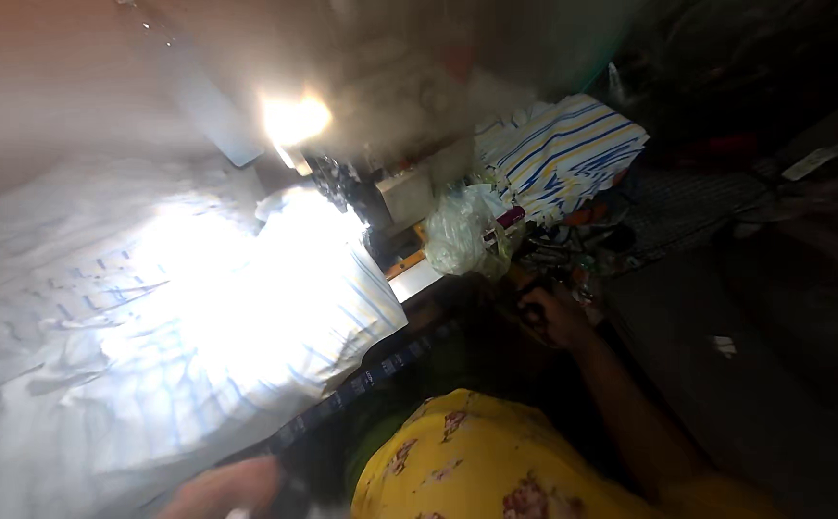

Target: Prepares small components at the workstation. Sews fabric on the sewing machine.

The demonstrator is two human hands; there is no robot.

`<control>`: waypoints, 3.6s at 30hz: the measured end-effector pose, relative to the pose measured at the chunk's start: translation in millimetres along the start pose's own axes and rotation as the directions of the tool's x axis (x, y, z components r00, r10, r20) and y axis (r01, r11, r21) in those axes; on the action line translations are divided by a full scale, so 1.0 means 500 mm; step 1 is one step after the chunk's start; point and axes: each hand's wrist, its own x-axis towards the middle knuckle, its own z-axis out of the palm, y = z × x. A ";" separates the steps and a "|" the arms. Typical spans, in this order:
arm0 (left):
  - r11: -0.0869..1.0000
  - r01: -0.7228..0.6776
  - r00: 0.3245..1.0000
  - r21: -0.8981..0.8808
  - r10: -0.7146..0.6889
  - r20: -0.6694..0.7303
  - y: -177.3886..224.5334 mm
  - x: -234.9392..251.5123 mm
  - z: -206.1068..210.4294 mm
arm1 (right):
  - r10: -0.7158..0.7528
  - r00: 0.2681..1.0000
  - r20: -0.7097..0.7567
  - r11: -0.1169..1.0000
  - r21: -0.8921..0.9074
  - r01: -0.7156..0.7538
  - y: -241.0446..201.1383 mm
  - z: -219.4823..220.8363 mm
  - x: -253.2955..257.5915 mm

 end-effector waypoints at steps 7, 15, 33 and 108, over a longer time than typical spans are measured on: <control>0.972 0.171 0.978 -0.162 -0.148 0.145 -0.072 0.218 0.178 | -0.297 0.925 0.237 0.821 -0.431 0.374 0.083 0.089 0.041; 0.934 0.287 0.937 -0.211 -0.229 0.262 -0.126 0.306 0.212 | -0.635 0.665 0.393 0.730 0.026 0.683 0.020 0.110 -0.058; 0.915 0.302 0.923 -0.268 -0.210 0.321 -0.123 0.220 0.093 | -0.555 0.550 0.624 0.657 -0.076 0.750 -0.138 0.181 -0.028; 0.941 0.212 0.935 -0.264 -0.116 0.336 -0.110 0.251 0.066 | -0.037 0.396 0.917 0.995 0.072 -0.072 -0.092 0.256 -0.085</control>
